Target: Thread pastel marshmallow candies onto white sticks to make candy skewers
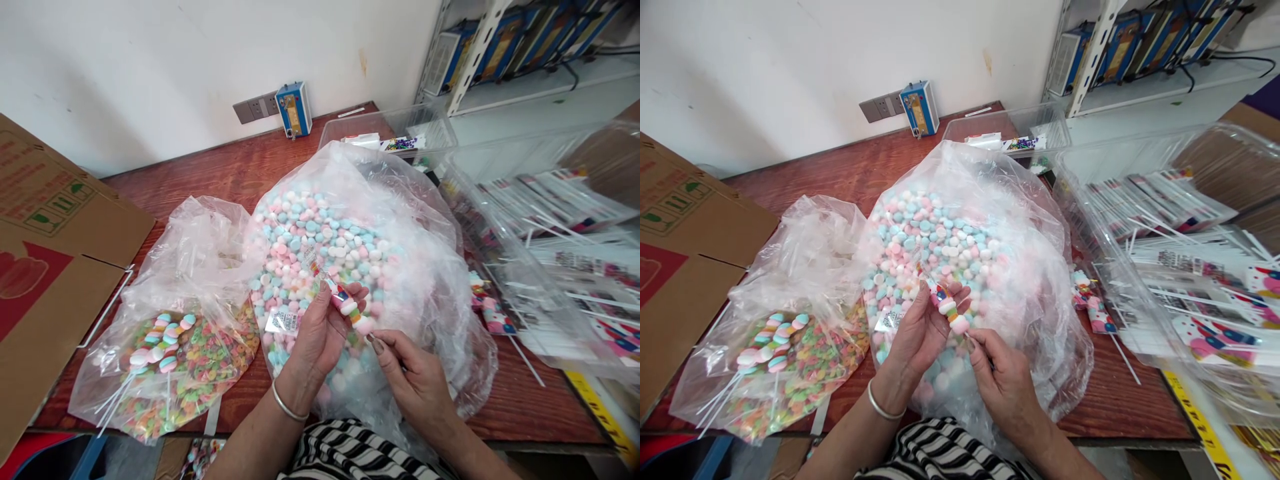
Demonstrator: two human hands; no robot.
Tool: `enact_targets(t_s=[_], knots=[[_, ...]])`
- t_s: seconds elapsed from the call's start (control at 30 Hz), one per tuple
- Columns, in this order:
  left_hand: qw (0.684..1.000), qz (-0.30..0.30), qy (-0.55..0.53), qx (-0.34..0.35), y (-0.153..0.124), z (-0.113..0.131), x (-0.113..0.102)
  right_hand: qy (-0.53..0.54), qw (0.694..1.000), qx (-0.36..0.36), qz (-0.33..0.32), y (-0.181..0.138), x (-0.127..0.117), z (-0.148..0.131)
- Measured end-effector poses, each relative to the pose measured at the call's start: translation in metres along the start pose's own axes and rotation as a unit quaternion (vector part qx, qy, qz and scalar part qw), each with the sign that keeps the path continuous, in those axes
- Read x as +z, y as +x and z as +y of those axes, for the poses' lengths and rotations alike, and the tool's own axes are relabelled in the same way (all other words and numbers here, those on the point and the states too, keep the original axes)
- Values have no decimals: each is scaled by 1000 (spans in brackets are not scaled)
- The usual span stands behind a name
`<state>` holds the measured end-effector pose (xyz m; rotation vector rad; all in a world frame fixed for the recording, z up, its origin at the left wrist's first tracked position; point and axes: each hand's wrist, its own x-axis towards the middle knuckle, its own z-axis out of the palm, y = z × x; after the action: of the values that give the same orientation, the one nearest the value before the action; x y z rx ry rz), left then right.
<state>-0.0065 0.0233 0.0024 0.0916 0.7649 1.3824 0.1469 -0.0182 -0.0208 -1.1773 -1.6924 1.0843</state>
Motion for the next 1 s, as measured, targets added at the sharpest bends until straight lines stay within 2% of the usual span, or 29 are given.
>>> enact_targets(t_s=[0.13,0.2,0.3,0.37,0.43,0.53,0.6,0.67,0.7,0.77,0.83,0.87,0.9,0.93,1.0], knots=[[996,-42,-49,55,8,13,-2,35,998,36,-22,0,-1,-2],[995,-48,-72,59,11,18,0,42,998,43,-29,0,0,-3],[992,-28,-117,28,12,18,8,1,1000,-1,-20,1,2,-2],[990,-5,-139,2,11,13,12,-70,995,-73,11,1,3,0],[990,16,-140,-14,9,8,16,-169,969,-172,54,1,3,3],[993,34,-113,-17,5,3,18,-305,905,-279,101,2,3,6],[994,43,-96,-14,4,2,18,-353,882,-292,110,2,2,8],[995,48,-83,-11,3,3,18,-362,882,-282,106,2,2,10],[996,45,-78,-11,2,3,18,-345,893,-269,101,2,2,11],[997,24,-70,-11,2,4,17,-248,947,-192,69,2,1,11],[997,-10,-70,-17,2,5,17,-54,998,-30,1,3,0,8],[997,-25,-74,-21,2,5,17,66,995,66,-41,4,0,6],[996,-38,-77,-25,3,5,17,183,968,153,-79,4,-1,3],[995,-48,-79,-29,3,4,17,284,927,221,-107,6,-1,1],[995,-64,-72,-29,2,1,17,417,851,291,-134,8,0,-3]])
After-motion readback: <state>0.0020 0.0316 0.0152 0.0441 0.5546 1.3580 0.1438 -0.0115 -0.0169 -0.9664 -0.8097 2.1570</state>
